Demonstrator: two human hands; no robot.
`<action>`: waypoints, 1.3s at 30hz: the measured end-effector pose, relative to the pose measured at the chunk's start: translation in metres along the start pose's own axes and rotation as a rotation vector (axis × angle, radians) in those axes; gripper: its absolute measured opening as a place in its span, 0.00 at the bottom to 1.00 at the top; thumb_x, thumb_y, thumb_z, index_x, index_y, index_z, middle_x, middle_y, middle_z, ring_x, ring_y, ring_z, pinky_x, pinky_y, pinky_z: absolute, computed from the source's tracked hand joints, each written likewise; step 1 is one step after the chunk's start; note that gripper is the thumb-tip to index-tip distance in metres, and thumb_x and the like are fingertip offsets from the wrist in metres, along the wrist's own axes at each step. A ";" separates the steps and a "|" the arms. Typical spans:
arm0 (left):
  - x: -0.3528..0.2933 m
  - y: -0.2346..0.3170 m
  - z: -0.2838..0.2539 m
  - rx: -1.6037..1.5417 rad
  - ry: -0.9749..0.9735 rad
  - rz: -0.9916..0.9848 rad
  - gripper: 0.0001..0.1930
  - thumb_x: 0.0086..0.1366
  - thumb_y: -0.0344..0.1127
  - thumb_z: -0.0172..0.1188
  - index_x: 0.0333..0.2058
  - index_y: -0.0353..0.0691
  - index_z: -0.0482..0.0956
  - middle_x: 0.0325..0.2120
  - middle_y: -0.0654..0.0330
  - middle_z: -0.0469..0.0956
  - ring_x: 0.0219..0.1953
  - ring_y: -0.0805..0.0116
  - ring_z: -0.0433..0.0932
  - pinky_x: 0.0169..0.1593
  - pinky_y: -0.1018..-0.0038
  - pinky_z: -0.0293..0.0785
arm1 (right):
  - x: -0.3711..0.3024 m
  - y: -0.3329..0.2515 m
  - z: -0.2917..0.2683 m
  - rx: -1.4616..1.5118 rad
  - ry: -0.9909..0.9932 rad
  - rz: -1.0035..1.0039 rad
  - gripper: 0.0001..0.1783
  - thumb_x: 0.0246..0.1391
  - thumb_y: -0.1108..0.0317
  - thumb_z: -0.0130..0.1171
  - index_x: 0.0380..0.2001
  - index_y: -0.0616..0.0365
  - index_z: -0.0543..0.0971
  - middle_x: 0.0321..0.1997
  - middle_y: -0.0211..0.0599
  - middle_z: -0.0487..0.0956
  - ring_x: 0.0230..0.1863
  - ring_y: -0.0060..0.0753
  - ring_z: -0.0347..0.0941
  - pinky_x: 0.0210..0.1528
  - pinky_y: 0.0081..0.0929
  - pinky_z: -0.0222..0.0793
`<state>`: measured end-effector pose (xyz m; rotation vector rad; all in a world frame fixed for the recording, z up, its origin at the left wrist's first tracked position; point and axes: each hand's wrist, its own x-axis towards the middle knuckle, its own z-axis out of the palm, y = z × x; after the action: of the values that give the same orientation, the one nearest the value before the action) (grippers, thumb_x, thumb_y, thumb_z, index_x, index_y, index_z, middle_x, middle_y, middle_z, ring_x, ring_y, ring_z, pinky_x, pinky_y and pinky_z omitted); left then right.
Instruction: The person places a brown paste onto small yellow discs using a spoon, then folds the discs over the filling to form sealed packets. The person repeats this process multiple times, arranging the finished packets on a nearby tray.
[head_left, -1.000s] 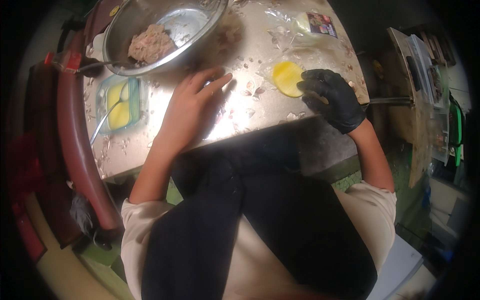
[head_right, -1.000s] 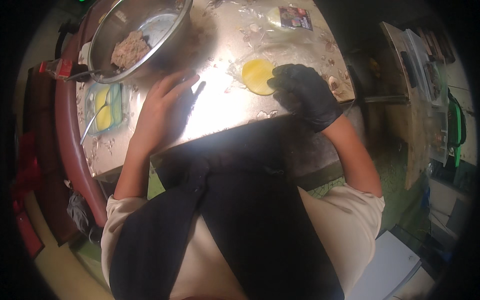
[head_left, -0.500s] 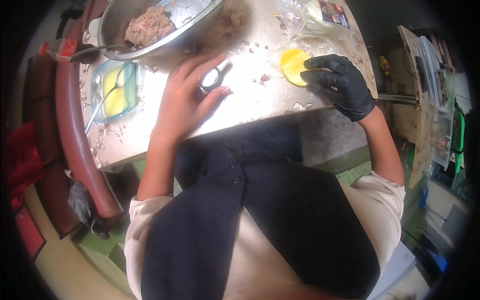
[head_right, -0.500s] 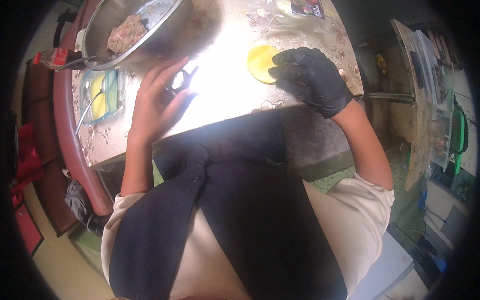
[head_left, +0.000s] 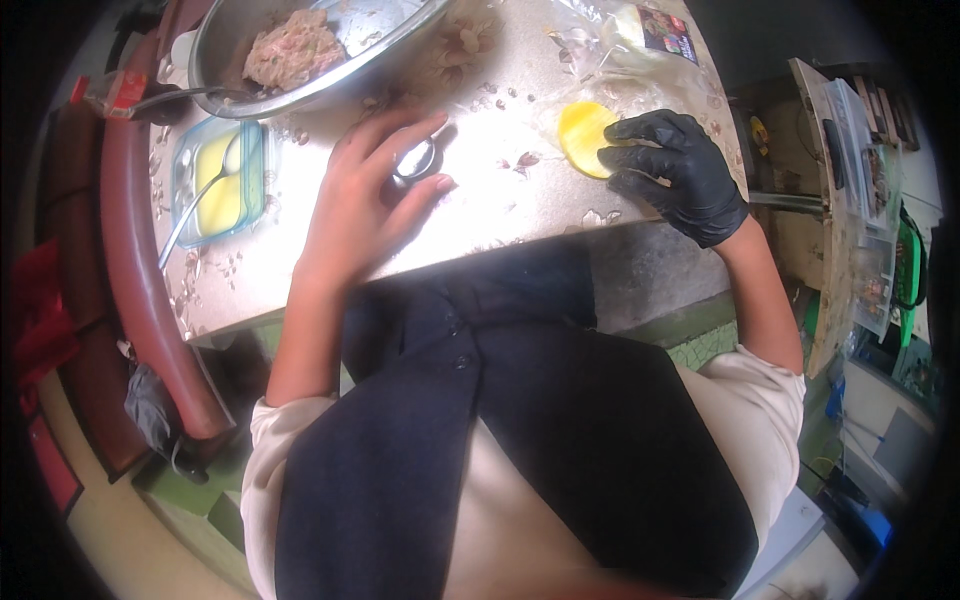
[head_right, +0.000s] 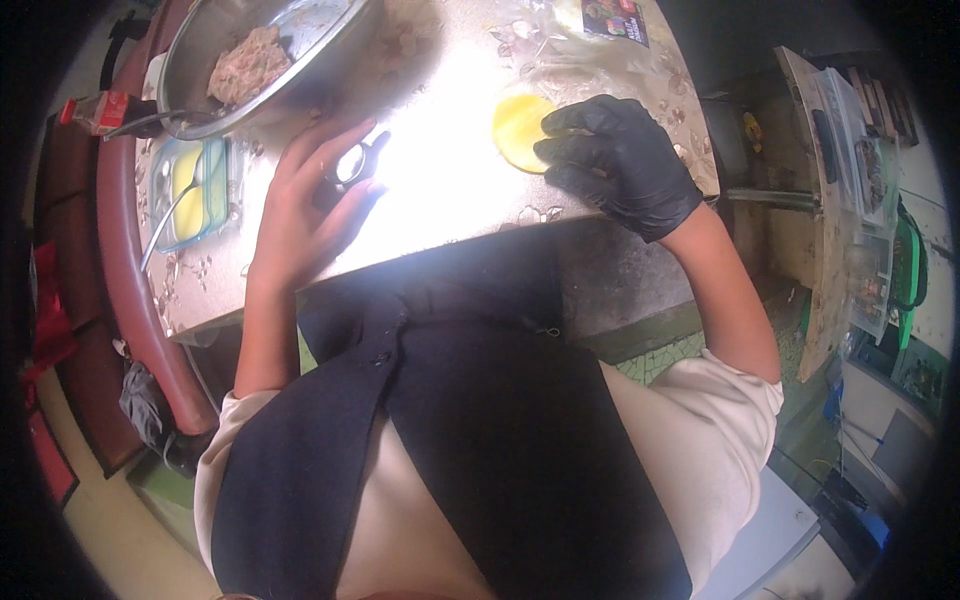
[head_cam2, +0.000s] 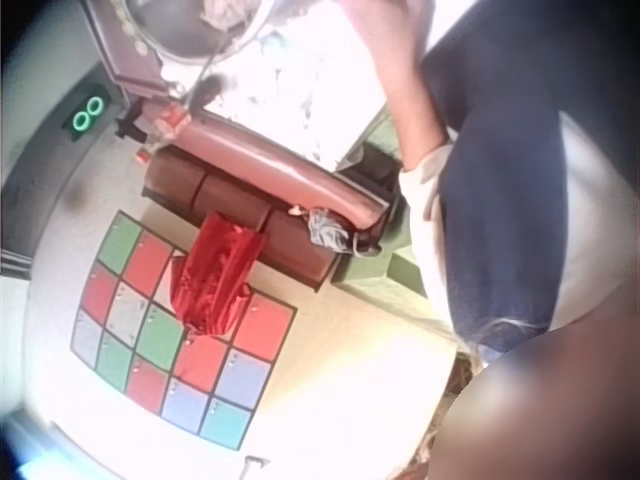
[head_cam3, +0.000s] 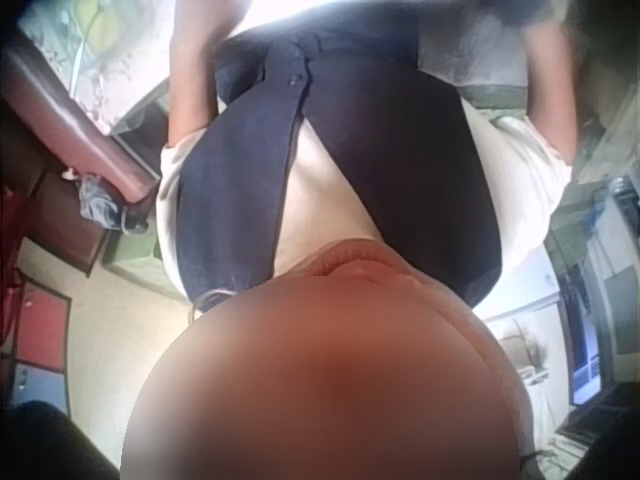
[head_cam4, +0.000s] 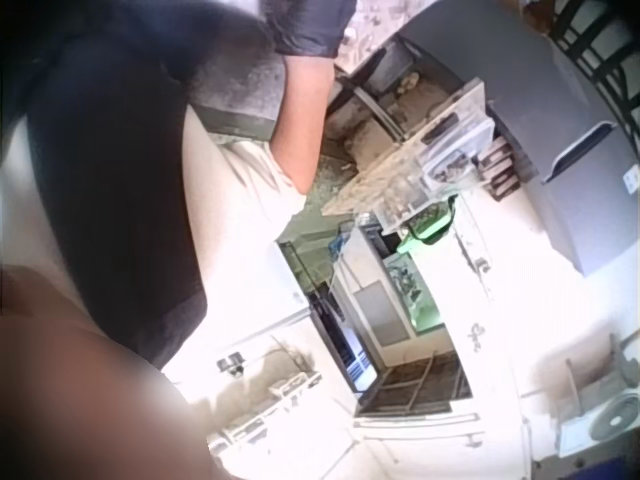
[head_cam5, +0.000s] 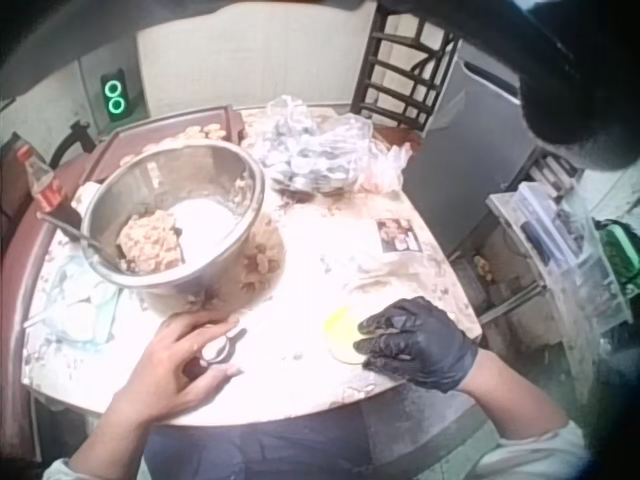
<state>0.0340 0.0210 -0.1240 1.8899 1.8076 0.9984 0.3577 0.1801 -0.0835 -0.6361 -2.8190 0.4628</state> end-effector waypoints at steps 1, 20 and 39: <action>0.000 0.000 0.000 -0.002 -0.001 0.000 0.26 0.62 0.44 0.71 0.59 0.49 0.82 0.57 0.50 0.78 0.59 0.47 0.75 0.63 0.57 0.71 | 0.000 0.000 0.000 -0.009 -0.001 -0.001 0.16 0.51 0.69 0.74 0.45 0.49 0.89 0.52 0.35 0.84 0.53 0.41 0.78 0.56 0.36 0.72; 0.001 -0.001 0.001 -0.015 0.006 0.010 0.27 0.62 0.43 0.71 0.60 0.50 0.81 0.57 0.51 0.78 0.58 0.48 0.76 0.61 0.59 0.72 | 0.000 0.000 0.001 -0.123 0.052 -0.104 0.11 0.53 0.65 0.72 0.41 0.49 0.88 0.51 0.32 0.84 0.51 0.41 0.78 0.54 0.39 0.72; -0.002 -0.005 0.000 0.012 -0.013 0.001 0.27 0.63 0.44 0.70 0.61 0.52 0.80 0.59 0.51 0.76 0.60 0.47 0.74 0.63 0.58 0.71 | -0.002 -0.010 0.004 -0.273 0.044 -0.057 0.09 0.51 0.67 0.72 0.38 0.46 0.85 0.56 0.27 0.83 0.61 0.43 0.72 0.62 0.42 0.63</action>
<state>0.0307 0.0198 -0.1275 1.9004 1.8090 0.9762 0.3549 0.1698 -0.0845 -0.6048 -2.8730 0.0522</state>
